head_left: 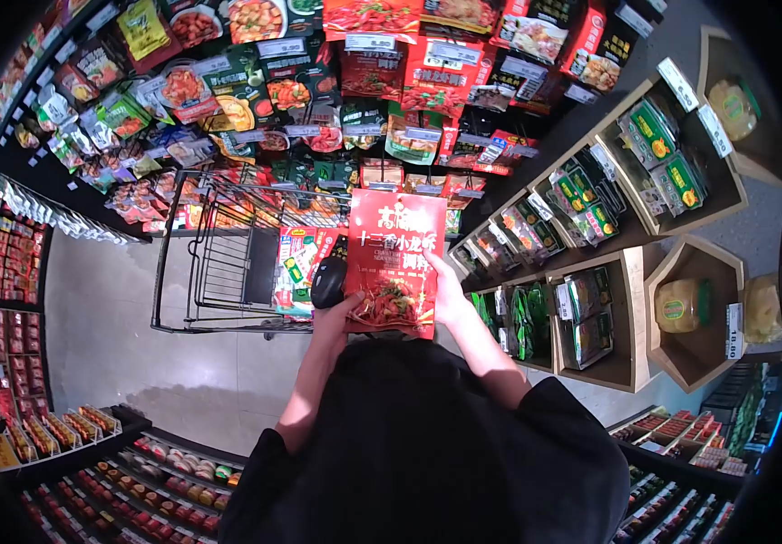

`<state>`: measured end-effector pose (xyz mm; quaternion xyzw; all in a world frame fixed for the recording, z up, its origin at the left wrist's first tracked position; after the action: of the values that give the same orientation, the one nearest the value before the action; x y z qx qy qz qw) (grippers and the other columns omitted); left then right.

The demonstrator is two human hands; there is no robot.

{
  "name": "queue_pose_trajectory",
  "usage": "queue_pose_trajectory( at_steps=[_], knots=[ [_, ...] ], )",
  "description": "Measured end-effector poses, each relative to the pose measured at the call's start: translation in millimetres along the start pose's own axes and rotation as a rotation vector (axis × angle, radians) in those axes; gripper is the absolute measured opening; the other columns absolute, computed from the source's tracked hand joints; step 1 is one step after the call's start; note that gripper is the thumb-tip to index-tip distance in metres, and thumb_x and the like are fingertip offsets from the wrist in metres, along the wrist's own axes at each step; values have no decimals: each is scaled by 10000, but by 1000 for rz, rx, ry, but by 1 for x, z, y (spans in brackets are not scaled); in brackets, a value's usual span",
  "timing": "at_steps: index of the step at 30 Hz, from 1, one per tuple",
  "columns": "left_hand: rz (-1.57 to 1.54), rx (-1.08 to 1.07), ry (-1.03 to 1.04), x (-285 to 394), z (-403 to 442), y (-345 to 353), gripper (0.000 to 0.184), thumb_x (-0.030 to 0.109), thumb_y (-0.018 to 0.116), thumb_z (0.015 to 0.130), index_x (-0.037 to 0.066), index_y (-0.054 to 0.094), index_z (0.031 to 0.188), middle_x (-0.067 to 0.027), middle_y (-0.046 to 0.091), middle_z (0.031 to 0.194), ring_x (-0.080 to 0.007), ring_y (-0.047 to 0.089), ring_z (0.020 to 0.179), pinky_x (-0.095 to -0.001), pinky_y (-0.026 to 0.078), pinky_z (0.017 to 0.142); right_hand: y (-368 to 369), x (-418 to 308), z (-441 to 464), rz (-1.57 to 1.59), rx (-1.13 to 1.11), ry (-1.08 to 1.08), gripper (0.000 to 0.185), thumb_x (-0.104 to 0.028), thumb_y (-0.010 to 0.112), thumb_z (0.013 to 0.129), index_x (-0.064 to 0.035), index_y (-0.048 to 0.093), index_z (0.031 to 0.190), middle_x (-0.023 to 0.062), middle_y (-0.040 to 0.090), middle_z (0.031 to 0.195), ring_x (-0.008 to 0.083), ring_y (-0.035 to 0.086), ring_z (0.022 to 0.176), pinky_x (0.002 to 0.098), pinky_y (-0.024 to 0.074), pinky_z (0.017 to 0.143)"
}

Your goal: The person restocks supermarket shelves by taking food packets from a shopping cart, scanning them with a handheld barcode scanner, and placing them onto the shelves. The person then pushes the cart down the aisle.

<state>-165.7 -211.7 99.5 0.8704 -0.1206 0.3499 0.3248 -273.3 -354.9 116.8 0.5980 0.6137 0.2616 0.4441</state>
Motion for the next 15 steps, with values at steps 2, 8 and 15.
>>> queue_pose_trajectory(
  at_steps=[2,8,15],
  knots=[
    [-39,-16,-7,12,-1,-11,344,12,650,828,25,530,1150,-86,639,961,-228,664,821,-367,588,686,15,12,6,-3,-1,-1,513,-404,469,941,-38,469,1300,166,567,1259,310,561,1135,487,429,988],
    [-19,-27,-183,17,4,-72,376,-4,672,802,40,558,1157,-86,644,1022,-210,662,862,-368,585,722,47,41,30,-235,55,-20,519,-375,473,956,-25,418,1336,163,539,1290,289,552,1151,456,433,999],
    [-165,-151,165,45,30,-106,437,-62,626,826,6,510,1242,-105,602,1164,-180,608,1014,-328,505,875,43,64,70,-578,335,-133,337,-143,575,919,15,517,1212,127,621,1146,217,622,1026,367,528,881]
  ],
)
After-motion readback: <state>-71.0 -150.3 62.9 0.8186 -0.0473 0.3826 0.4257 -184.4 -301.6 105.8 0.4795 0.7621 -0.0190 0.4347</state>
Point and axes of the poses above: each hand's wrist, its own z-axis towards the middle knuckle, its own y-axis out of the palm, x = y × z, the point moved 7 cm from there along z, towards the middle knuckle
